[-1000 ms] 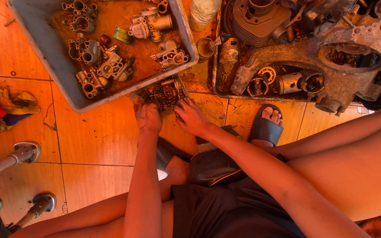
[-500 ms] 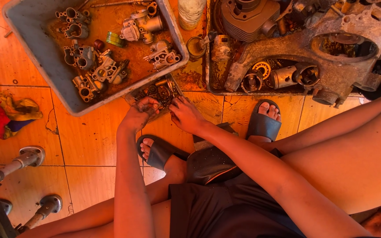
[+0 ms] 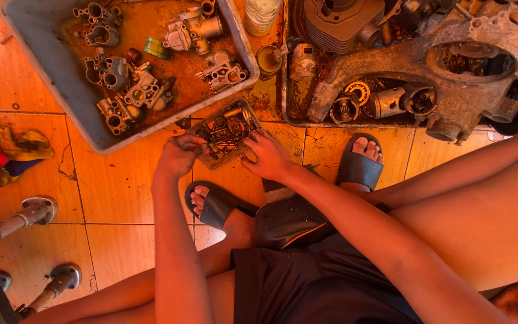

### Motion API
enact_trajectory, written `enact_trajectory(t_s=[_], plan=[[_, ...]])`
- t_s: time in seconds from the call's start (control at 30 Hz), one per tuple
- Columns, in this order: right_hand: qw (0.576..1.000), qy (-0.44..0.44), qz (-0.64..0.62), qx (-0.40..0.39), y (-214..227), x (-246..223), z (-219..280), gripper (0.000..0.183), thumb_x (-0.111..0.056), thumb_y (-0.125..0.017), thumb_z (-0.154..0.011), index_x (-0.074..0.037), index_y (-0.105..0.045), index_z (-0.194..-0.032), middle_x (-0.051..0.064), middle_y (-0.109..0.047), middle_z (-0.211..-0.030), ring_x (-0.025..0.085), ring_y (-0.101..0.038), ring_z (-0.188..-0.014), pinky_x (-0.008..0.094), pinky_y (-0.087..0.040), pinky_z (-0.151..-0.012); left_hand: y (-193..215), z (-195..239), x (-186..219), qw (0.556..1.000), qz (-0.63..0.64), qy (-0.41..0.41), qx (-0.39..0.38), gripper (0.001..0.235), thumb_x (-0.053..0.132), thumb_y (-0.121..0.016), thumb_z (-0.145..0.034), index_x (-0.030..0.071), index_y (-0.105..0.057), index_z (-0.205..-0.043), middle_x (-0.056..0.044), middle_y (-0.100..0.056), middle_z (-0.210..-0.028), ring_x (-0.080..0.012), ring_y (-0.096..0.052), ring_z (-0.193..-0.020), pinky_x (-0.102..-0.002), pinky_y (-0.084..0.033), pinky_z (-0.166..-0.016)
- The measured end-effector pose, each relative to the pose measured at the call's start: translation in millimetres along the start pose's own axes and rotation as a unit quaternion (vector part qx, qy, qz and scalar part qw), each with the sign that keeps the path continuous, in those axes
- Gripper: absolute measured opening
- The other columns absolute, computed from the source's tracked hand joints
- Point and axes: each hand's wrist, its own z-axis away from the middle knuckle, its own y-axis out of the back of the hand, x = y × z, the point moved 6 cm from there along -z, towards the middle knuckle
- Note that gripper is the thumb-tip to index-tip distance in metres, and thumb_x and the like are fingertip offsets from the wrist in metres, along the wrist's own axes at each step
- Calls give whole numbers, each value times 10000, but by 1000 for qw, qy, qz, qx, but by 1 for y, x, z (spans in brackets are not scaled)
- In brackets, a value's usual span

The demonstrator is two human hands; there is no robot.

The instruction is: Tightening and loosening screws on a motorcycle carburetor and organizing small engine parts.

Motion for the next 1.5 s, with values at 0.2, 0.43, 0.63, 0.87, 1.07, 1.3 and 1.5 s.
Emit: enact_trajectory(t_s=[0.2,0.43,0.63,0.87,1.07,1.3,1.5], plan=[[985,29,-65,154,18,-8,3,226,-192,-726,-908,4,-721,-1022,259,-698,-979,478,-691,-1014,555,-530,-996,-36,-23,-18,992,-119,33,30,121,122,-695,-911,103,-789,-985,-127,-749,-863,-221,-721,-716,-358,-593,-629],[979,23,-51,196,19,-10,3,189,-103,-718,-909,39,-705,-1033,294,-694,-999,530,-677,-1000,586,-562,-908,-36,-22,-18,994,8,49,94,175,86,-658,-928,121,-794,-1032,-138,-691,-863,-188,-679,-618,-318,-595,-498],[980,-41,-7,196,31,-2,-8,390,-126,-730,-922,-69,-585,-1279,194,-601,-1166,493,-602,-1151,611,-537,-957,-27,7,30,953,-205,-21,223,145,139,-762,-912,145,-780,-1056,-72,-732,-865,-228,-734,-782,-355,-632,-638],[985,-46,118,114,35,-3,-27,729,-198,-828,-880,-99,-432,-1484,257,-524,-1305,593,-491,-1265,721,-466,-989,-58,32,72,911,-336,-19,238,426,174,-646,-1044,-29,-583,-1413,-191,-602,-1270,-214,-560,-1264,-266,-487,-1028],[989,-44,15,138,20,33,-42,522,-29,-670,-956,-139,-510,-1441,224,-635,-1173,567,-599,-1153,641,-518,-984,-63,18,42,873,-335,-144,323,341,333,-772,-927,107,-726,-1178,-95,-631,-1130,-255,-619,-1079,-304,-488,-882],[968,-52,-172,175,83,26,-49,262,48,-690,-942,-74,-693,-1174,111,-626,-854,271,-647,-660,393,-543,-587,-74,-5,42,846,-295,-154,418,482,424,-767,-900,6,-720,-1135,-171,-721,-1056,-318,-688,-1039,-333,-499,-920],[945,-100,-263,167,115,24,-31,240,69,-659,-943,9,-640,-1175,122,-551,-823,258,-636,-661,392,-515,-559,-123,-50,-11,899,-205,-230,312,495,637,-822,-714,267,-689,-1015,42,-641,-1032,-181,-660,-1007,-268,-554,-796]])
